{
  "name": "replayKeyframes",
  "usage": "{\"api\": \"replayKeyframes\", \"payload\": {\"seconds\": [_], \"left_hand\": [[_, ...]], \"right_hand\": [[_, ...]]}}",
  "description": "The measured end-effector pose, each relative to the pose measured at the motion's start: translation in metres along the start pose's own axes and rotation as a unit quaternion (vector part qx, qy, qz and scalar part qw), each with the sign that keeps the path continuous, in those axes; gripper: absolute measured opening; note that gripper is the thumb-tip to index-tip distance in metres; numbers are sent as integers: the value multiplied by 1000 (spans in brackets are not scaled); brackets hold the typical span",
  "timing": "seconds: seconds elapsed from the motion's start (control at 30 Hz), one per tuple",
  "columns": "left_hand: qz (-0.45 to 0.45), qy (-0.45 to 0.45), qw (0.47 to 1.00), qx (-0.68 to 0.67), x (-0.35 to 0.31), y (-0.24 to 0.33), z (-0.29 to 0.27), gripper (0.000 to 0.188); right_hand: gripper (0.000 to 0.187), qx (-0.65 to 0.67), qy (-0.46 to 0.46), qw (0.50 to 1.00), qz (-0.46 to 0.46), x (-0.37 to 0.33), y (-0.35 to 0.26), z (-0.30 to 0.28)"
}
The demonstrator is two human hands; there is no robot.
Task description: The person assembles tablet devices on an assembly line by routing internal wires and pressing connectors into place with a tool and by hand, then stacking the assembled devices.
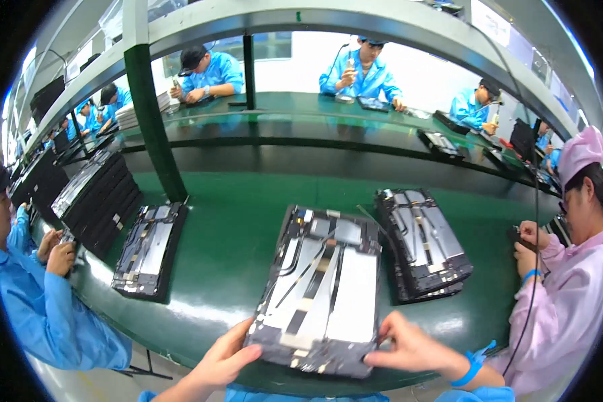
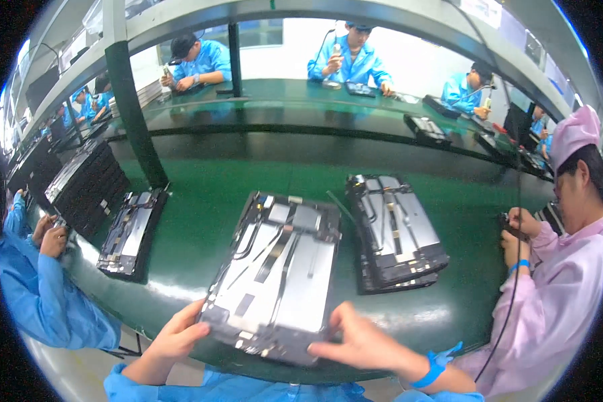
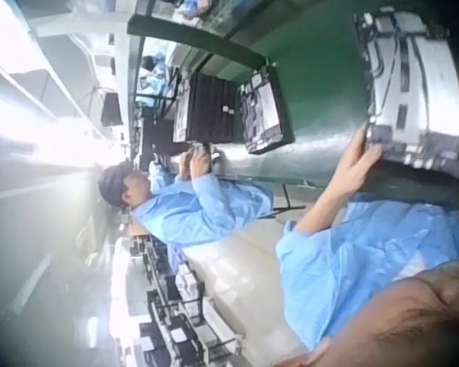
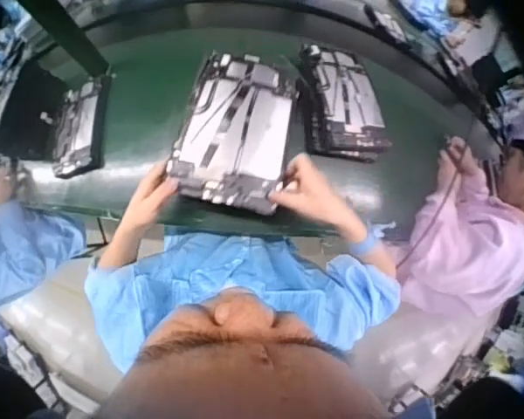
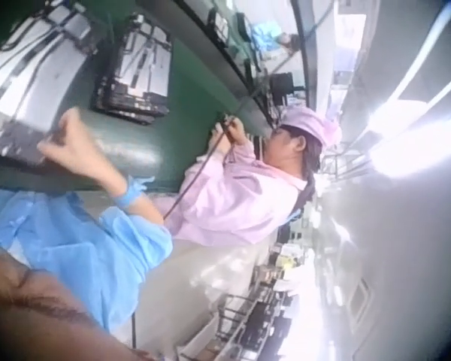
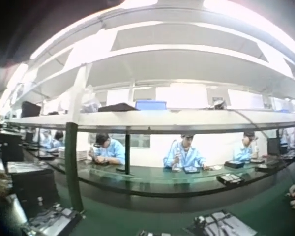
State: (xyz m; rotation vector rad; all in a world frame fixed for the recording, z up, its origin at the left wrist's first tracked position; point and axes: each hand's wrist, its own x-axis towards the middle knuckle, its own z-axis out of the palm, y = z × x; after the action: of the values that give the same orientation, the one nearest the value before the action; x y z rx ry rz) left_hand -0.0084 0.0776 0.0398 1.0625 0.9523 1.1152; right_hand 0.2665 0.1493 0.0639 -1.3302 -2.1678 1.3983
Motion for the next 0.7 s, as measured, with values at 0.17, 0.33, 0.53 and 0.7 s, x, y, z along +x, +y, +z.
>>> {"api": "replayKeyframes", "payload": {"seconds": [0.17, 0.33, 0.53, 0.7], "left_hand": [[-67, 13, 997, 44, -46, -27, -43, 54], [-45, 113, 854, 506, -72, -12, -36, 57], [88, 3, 758, 647, -61, -15, -21, 63], [100, 11, 726, 681, -64, -21, -15, 60]], "right_hand": [[50, 37, -157, 987, 13, 5, 0, 51], [38, -169, 50, 984, 19, 66, -13, 25], [48, -292, 101, 950, -36, 141, 4, -4], [54, -191, 0, 975, 114, 163, -22, -3]]}}
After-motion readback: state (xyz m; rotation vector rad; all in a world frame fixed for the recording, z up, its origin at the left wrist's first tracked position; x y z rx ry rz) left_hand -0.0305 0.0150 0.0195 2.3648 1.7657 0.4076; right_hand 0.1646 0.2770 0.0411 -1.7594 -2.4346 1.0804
